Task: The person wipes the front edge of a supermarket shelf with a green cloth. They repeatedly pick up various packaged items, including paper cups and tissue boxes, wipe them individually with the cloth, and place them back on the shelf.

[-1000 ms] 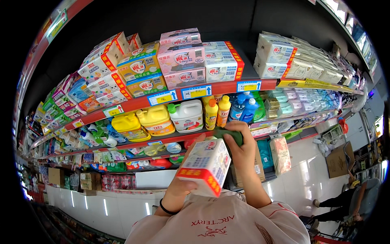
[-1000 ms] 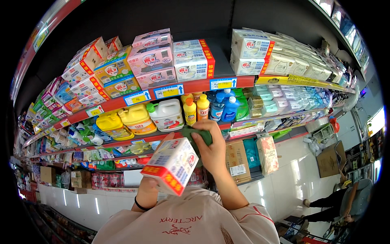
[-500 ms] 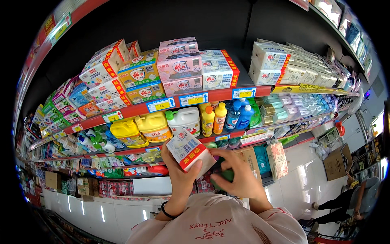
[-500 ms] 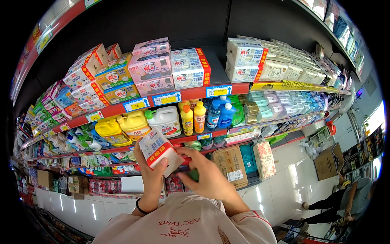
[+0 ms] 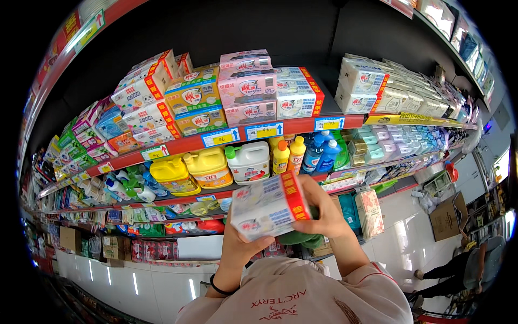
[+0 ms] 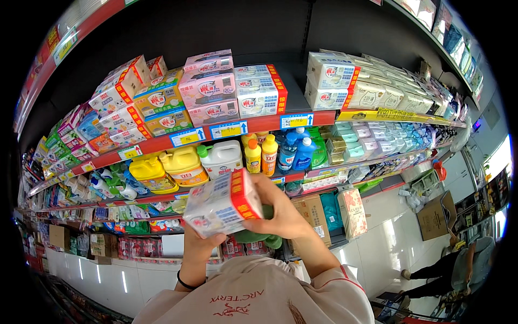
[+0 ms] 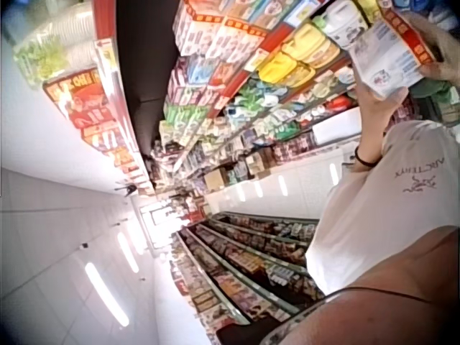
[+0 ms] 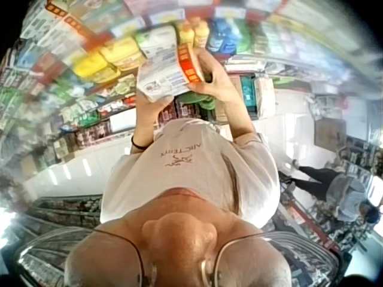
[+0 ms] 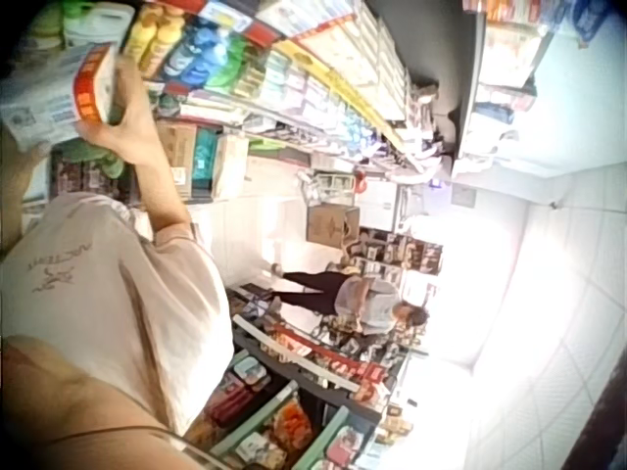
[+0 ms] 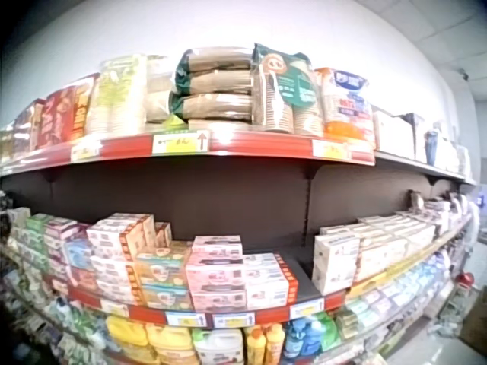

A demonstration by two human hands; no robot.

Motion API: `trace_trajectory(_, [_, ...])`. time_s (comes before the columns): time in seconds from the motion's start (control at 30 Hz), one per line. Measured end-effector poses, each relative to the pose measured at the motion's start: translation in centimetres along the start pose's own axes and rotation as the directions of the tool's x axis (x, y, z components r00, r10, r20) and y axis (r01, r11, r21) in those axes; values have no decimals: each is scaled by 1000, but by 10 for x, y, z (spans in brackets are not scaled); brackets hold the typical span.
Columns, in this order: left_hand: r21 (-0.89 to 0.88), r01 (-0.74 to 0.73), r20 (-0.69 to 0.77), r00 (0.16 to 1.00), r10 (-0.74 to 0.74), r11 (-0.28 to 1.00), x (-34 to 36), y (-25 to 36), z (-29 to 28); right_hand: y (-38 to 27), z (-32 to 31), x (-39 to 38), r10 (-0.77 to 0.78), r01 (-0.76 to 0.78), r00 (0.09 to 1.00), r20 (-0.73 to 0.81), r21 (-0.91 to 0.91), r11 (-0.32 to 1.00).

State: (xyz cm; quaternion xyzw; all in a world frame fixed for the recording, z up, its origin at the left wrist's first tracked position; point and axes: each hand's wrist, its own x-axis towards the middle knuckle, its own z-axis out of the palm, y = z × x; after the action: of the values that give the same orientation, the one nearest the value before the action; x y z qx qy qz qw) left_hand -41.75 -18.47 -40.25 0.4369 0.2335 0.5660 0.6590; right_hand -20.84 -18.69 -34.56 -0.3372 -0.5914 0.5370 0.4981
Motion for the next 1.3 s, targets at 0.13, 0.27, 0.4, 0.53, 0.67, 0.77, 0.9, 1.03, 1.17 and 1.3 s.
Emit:
trace_trajectory(0.13, [-45,29,-186,982,-37,999,-16,2,-28,-22,-9,19,12,15,997,82,-318,948])
trace_trajectory(0.27, [-50,-41,-323,946,23,998,-22,8,-53,-38,-28,75,-332,87,926,-178,-756,649])
trace_trajectory(0.4, [-28,-44,-352,935,32,999,-20,15,-61,-27,-58,130,-529,97,848,-40,-968,229])
trace_trajectory(0.53, [-125,-94,-310,949,51,988,-21,5,-75,-23,-75,148,-471,87,882,32,-992,96])
trace_trajectory(0.67, [-123,-82,-308,951,41,989,-22,2,-86,-18,-74,148,-520,77,853,40,-996,51])
trace_trajectory(0.77, [-118,-105,-277,958,68,988,-20,-2,-91,-21,-78,145,-522,67,853,21,-995,68])
trace_trajectory(0.9, [-115,-41,-309,951,4,993,-21,0,-88,-21,-90,139,-549,66,836,16,-995,72])
trace_trajectory(1.03, [-108,-10,-330,944,-27,994,-21,-2,-87,-28,-96,132,-513,6,857,-50,-994,107])
trace_trajectory(1.17, [-82,-20,-316,949,-7,996,-21,-2,-82,-29,-111,127,-538,8,842,-44,-996,94])
trace_trajectory(1.3, [-62,-12,-307,952,-8,998,-22,-4,-79,-30,-117,124,-526,-21,847,-77,-994,112])
